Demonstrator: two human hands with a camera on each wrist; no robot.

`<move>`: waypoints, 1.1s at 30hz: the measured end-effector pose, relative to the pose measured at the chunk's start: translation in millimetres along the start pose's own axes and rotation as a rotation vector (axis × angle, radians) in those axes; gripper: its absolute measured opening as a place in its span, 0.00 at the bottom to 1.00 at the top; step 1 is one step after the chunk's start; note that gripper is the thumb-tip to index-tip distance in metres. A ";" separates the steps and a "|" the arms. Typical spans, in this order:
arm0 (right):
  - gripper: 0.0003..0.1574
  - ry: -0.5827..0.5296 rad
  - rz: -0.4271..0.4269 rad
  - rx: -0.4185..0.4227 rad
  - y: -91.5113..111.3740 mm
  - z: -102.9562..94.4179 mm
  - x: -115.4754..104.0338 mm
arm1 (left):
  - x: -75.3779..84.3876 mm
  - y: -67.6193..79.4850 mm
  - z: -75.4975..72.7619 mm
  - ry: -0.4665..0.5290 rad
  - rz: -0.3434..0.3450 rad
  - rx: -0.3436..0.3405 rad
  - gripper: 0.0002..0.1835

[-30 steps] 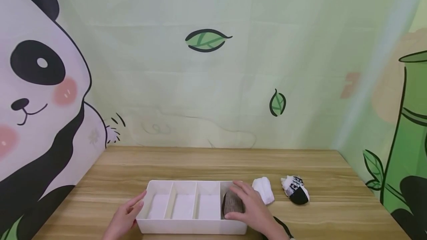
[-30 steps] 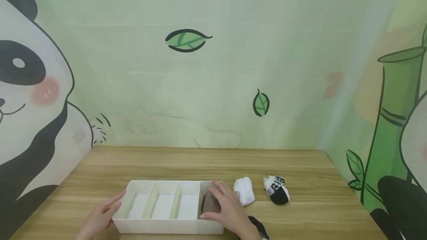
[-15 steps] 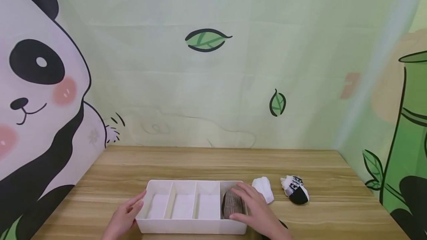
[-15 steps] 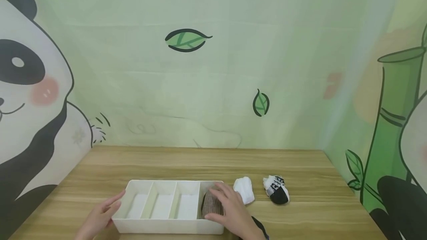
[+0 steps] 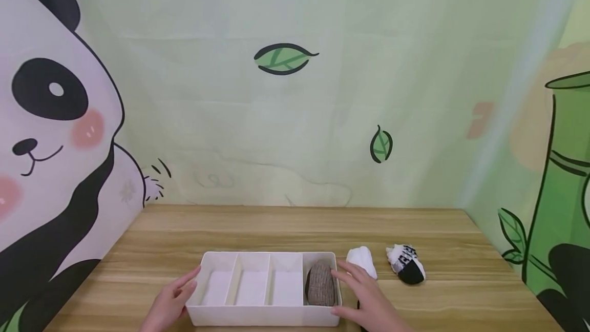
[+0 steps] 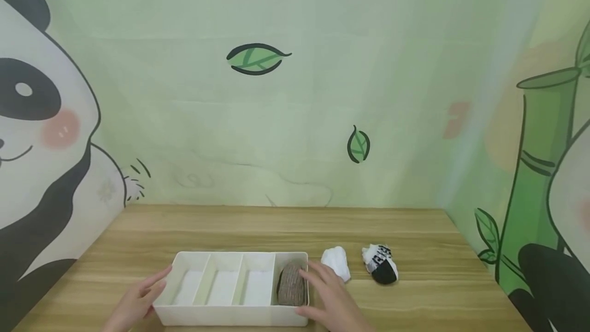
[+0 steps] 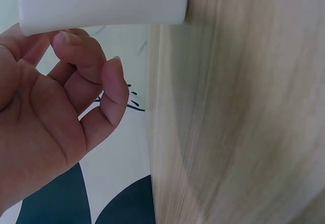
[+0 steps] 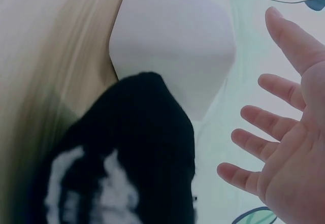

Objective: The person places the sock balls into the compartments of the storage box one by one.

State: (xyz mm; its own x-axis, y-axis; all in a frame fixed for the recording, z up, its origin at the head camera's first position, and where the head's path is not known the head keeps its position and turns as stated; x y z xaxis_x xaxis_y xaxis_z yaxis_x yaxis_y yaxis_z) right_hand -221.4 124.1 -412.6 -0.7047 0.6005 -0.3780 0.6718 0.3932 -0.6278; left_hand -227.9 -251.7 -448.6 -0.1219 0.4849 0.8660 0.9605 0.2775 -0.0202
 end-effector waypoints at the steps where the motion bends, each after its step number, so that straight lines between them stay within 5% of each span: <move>1: 0.37 0.000 -0.011 0.002 0.9 -1.1 0.2 | 0.2 0.1 0.0 -0.001 0.000 0.001 0.21; 11: 0.35 -0.018 0.000 -0.018 12.6 -11.3 8.7 | -1.8 1.4 2.1 0.021 -0.021 -0.006 0.21; 19: 0.35 0.023 -0.051 0.045 20.6 -21.7 12.4 | -1.9 -0.5 2.0 0.028 -0.019 -0.007 0.21; 33: 0.37 0.048 -0.093 -0.010 37.5 -25.0 27.0 | -1.5 -0.5 1.5 0.014 -0.016 -0.014 0.21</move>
State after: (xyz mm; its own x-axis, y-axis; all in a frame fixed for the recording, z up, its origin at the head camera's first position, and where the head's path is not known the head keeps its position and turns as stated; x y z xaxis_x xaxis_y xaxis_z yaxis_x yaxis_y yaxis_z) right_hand -209.5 172.4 -429.4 -0.7524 0.5936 -0.2856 0.6067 0.4553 -0.6516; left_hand -228.6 -251.3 -450.6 -0.1334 0.4688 0.8732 0.9619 0.2733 0.0002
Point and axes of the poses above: each hand's wrist, its own y-axis away from the middle knuckle, its own z-axis out of the palm, x = y × z, the point moved 5 cm from there along -y, towards the middle knuckle, and after that the axes turned 10 degrees about x, right-handed, at the moved point
